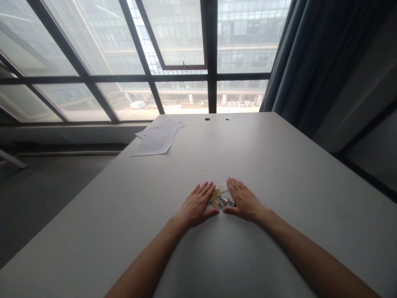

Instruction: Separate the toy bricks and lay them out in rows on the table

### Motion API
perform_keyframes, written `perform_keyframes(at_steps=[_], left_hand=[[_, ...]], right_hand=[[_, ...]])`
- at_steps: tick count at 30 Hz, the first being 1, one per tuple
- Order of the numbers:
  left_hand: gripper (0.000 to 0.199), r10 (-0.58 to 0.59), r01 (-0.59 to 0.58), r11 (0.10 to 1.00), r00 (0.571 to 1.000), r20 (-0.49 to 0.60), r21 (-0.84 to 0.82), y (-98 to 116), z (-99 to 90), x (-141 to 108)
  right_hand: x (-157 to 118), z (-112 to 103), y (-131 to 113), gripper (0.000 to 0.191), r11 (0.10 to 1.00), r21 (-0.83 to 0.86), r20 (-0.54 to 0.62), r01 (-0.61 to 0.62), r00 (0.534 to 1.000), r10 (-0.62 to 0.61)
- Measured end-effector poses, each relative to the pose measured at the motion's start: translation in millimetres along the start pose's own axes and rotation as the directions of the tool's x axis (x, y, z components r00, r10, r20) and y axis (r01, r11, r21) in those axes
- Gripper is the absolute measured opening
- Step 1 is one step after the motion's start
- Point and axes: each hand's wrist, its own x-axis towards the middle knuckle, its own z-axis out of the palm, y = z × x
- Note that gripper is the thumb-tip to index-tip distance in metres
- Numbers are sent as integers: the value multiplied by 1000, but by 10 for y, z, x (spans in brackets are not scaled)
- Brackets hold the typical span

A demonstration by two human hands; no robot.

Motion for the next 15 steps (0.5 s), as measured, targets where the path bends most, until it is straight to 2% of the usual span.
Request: perform_keyframes(at_steps=[4, 7, 9, 11, 13, 15], left_hand=[[72, -35, 35, 999, 999, 10, 37, 64, 21, 21], [71, -63, 64, 997, 998, -13, 32, 52, 37, 29], [72, -99, 101, 995, 993, -62, 21, 17, 39, -12], [69, -123, 125, 992, 984, -128, 11, -24, 31, -100], [58, -87, 93, 995, 979, -186, 21, -54, 12, -221], [41, 14, -2, 999, 975, -223, 52, -57, -14, -341]], right_hand=[[266, -15, -23, 96, 997, 27, 26, 73, 997, -74], [350, -18, -35, 80, 993, 69, -57, 92, 994, -88], [298, -15, -24, 74, 993, 103, -156, 57, 987, -41], [167, -5, -1, 75, 991, 132, -220, -20, 974, 49], [7, 9, 20, 84, 990, 119, -206, -81, 973, 104], [-122, 21, 23, 94, 994, 62, -138, -84, 986, 92]])
